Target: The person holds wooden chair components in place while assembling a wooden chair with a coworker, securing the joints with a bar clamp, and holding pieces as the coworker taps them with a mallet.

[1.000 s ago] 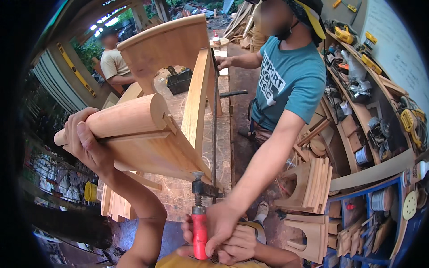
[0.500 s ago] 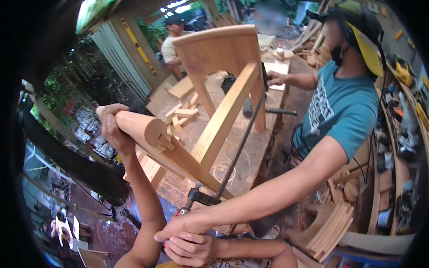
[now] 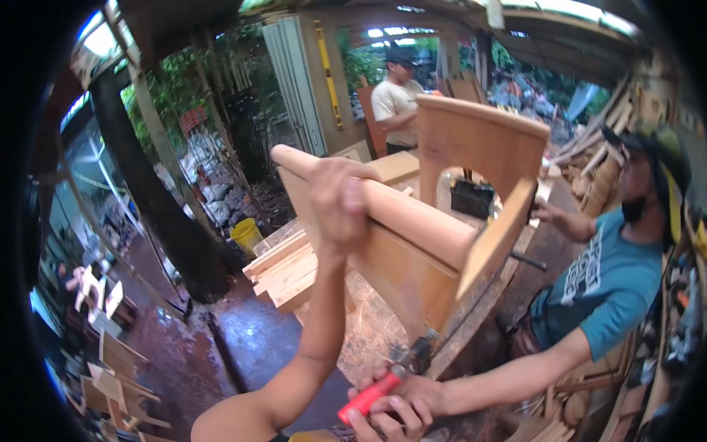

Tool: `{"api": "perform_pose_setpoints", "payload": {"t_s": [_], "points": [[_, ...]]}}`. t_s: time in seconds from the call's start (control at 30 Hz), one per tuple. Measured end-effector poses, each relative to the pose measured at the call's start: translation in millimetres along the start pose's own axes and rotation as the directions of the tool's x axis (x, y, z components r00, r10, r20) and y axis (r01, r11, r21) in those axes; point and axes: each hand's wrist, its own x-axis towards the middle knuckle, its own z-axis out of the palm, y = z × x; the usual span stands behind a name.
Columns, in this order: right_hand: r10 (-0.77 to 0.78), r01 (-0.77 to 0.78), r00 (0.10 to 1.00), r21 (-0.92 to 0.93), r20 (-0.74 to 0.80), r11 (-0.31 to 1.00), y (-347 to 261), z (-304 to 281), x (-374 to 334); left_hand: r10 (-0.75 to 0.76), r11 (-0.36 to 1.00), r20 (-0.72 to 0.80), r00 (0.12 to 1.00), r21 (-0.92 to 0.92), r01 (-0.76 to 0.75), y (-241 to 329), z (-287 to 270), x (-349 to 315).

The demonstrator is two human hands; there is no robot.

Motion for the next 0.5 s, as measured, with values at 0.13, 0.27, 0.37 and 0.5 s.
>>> {"api": "perform_pose_setpoints", "payload": {"t_s": [0.13,0.27,0.37,0.5], "points": [[0.075,-0.082,0.996,-0.187,-0.046,0.979,-24.7,12.8,15.4,-0.011,0.999,-0.016,1.000,-0.031,0.011,4.7,-6.3,3.9],[0.101,-0.152,0.984,-0.413,-0.144,0.898,-31.7,24.0,16.0,0.006,0.991,-0.058,0.998,-0.135,-0.014,5.7,3.1,12.9],[0.233,-0.326,0.919,-0.281,-0.319,0.903,-37.4,52.8,10.4,0.017,0.990,-0.076,0.997,-0.136,-0.028,4.5,-2.1,18.5],[0.173,-0.250,0.967,-0.600,-0.184,0.760,-44.6,23.8,18.8,-0.148,0.979,0.209,0.967,-0.110,0.174,0.5,-15.1,33.9]]}}
